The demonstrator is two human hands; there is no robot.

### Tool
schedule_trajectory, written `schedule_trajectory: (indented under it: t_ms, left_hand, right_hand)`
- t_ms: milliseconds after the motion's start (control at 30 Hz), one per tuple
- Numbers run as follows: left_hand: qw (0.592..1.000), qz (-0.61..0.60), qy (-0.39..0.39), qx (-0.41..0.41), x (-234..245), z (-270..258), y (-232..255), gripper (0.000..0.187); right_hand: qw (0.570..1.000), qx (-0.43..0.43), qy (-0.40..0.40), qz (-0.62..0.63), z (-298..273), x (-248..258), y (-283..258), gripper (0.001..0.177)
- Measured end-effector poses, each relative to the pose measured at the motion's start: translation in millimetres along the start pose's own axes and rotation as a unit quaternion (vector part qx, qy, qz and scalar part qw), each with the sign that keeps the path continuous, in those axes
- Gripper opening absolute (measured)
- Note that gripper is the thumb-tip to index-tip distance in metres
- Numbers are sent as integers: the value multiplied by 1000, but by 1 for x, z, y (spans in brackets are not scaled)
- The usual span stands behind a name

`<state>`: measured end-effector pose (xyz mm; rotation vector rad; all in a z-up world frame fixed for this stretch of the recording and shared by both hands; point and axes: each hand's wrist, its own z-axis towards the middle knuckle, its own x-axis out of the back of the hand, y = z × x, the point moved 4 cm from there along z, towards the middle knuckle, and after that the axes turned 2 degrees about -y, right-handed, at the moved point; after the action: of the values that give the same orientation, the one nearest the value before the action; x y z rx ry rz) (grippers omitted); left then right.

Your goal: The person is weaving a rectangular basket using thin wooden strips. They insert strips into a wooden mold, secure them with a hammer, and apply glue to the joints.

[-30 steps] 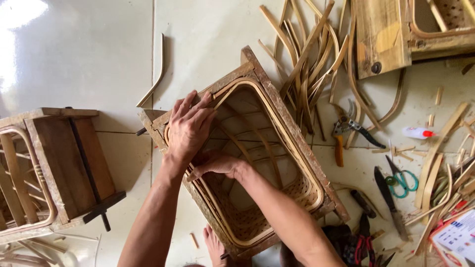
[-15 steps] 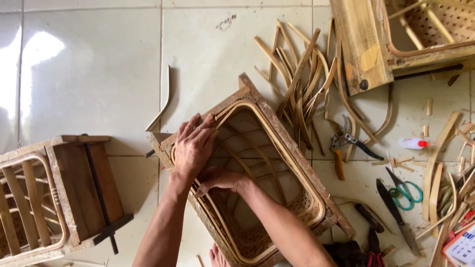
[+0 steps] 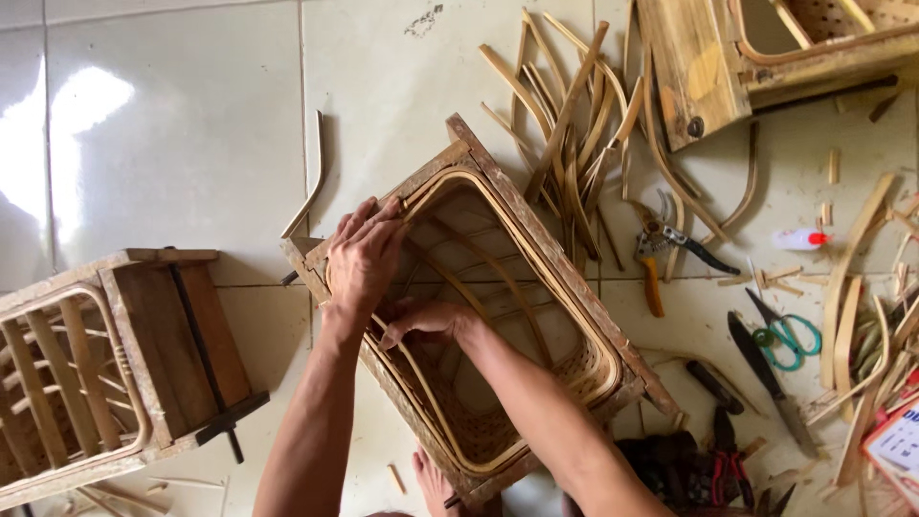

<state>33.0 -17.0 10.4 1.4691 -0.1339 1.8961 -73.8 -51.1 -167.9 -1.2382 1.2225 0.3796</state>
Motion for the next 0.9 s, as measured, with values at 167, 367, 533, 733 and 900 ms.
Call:
schedule_trajectory:
  t_ms: [167, 367, 533, 733, 900]
  left_hand:
    - [1000, -5, 6, -7, 4, -11, -3, 9]
    - [999, -19, -17, 25, -9, -8, -14, 11]
    - [995, -58, -47, 73, -13, -12, -23, 42]
    - [997, -12, -59, 41, -12, -8, -19, 39]
    - [997, -21, -57, 39, -13, -12, -18, 37]
  right_hand:
    - [999, -15, -3, -31, -8, -28, -18, 44]
    - [908, 291, 303, -5, -98, -34, -80, 49]
    - [748, 412, 472, 219, -144, -13, -95, 63]
    - [677, 451, 558, 163, -128, -10, -97, 72]
    - [641, 462, 597, 136, -125, -11, -89, 70]
